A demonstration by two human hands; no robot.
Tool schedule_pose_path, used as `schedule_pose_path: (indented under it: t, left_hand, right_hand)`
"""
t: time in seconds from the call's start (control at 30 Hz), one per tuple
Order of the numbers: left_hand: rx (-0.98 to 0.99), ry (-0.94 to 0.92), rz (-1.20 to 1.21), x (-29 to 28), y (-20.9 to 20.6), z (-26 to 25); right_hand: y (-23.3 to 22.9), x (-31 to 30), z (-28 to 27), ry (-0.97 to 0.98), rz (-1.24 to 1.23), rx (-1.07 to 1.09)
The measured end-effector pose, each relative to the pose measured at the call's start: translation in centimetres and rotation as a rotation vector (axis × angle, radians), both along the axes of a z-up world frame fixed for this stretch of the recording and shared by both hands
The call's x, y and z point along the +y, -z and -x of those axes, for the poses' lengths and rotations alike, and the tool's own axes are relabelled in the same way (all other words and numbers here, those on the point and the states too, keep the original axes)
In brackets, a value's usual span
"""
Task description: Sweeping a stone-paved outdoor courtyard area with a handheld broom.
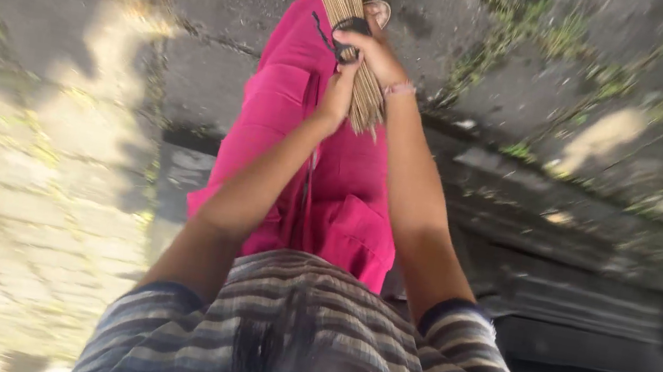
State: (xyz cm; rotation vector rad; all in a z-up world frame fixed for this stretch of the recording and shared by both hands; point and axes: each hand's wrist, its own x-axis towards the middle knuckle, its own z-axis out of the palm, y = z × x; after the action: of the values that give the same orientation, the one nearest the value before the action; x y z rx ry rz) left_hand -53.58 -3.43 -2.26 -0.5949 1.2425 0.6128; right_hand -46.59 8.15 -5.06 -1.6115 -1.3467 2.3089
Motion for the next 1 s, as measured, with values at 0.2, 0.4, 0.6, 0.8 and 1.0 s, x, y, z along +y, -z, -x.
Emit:
schedule_pose_path:
  t: [0.2,0.4,0.6,0.8,1.0]
  left_hand:
    - [0.138,0.32,-0.566,-9.3,4.0,-9.3]
    - [-0.296,1.182,-0.619,-1.3,-5.8,-15.5]
    - [-0.574,1.464,-0.228,0.5,-3.5,-19.4]
    - [-0.365,0.904,-0.226,7.1,3.2,-7.4]
    - [-0.201,0.337,-0.346,21.9,-6.0,11.7]
  right_hand:
    - [-7.4,-7.2,-11.0,0.857,0.357,0.025]
    - [-10.3,-16.0,-22.8,1.347,0.444,-0.052]
    - [-10.4,-15.6,-23.5,1.717,0.639,0.111]
    - [2.5,-6.4,-15.2,1.47,0.55,0.101]
    - [4.6,9.4,6.3,0.93,0.203,0.233]
